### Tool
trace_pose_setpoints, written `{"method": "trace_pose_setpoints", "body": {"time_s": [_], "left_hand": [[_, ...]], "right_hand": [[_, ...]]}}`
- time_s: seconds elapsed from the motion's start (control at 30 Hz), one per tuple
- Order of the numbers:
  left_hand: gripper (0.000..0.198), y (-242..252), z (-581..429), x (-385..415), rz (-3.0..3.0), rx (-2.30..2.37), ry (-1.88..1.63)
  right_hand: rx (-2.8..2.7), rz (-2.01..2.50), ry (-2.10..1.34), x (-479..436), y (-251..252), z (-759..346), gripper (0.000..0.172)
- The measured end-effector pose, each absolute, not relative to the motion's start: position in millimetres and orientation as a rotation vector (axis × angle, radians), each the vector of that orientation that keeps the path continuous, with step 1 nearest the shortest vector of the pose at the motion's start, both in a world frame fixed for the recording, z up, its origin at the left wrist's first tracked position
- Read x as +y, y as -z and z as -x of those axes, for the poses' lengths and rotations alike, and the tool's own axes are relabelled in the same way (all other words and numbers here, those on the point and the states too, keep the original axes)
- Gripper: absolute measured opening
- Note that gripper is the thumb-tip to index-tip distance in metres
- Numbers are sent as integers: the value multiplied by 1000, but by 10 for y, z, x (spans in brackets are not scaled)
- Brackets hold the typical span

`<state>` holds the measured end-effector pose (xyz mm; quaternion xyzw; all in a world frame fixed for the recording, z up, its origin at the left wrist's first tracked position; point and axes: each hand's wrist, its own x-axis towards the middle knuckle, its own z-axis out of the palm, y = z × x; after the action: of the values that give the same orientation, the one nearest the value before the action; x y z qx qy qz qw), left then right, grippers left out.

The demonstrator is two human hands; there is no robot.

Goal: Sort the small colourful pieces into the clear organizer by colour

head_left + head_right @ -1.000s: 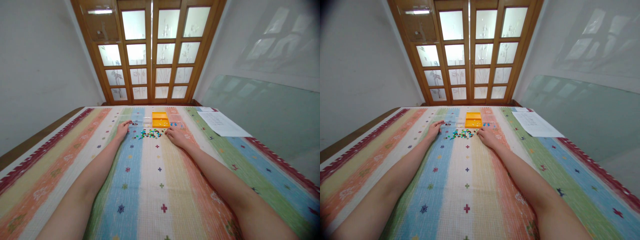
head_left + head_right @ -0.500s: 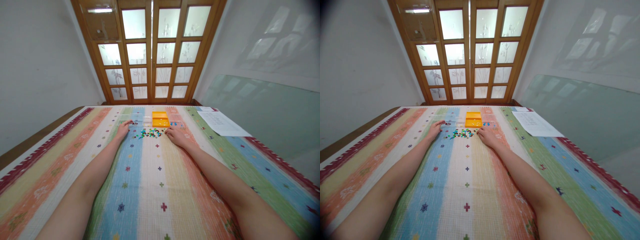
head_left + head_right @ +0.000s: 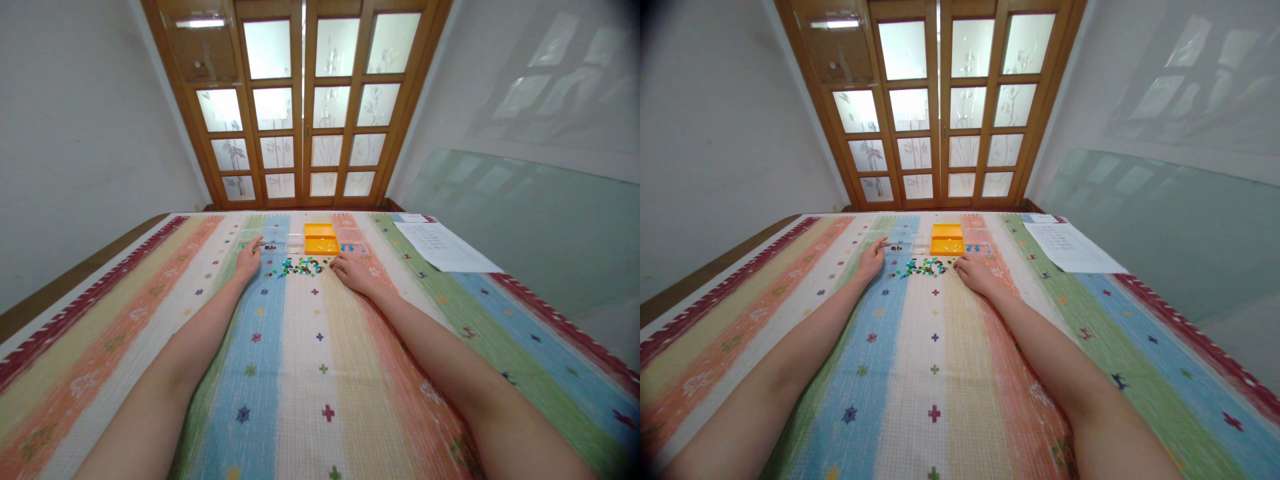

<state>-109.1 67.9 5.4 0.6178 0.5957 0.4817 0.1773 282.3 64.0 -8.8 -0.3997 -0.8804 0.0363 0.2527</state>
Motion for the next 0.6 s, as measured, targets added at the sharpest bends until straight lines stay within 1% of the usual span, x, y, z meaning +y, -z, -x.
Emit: {"method": "trace_pose_setpoints", "body": {"time_s": [0.13, 0.23, 0.33, 0.5, 0.6], "left_hand": [[49, -29, 1111, 708, -1830, 1735, -1348], [39, -23, 1123, 720, -1905, 1760, -1287], [31, -41, 1154, 704, -1996, 1742, -1151], [17, -127, 1261, 651, -2072, 1384, -824], [19, -221, 1297, 640, -2063, 1217, -646]], "right_hand": [[-2401, 1082, -113, 641, 91, -2829, 20], [-2396, 1089, -106, 630, 85, -2829, 20], [-2389, 1088, -103, 622, 81, -2826, 21], [-2397, 1088, -93, 634, 92, -2823, 22], [-2397, 1094, -83, 649, 109, -2825, 22]]}}
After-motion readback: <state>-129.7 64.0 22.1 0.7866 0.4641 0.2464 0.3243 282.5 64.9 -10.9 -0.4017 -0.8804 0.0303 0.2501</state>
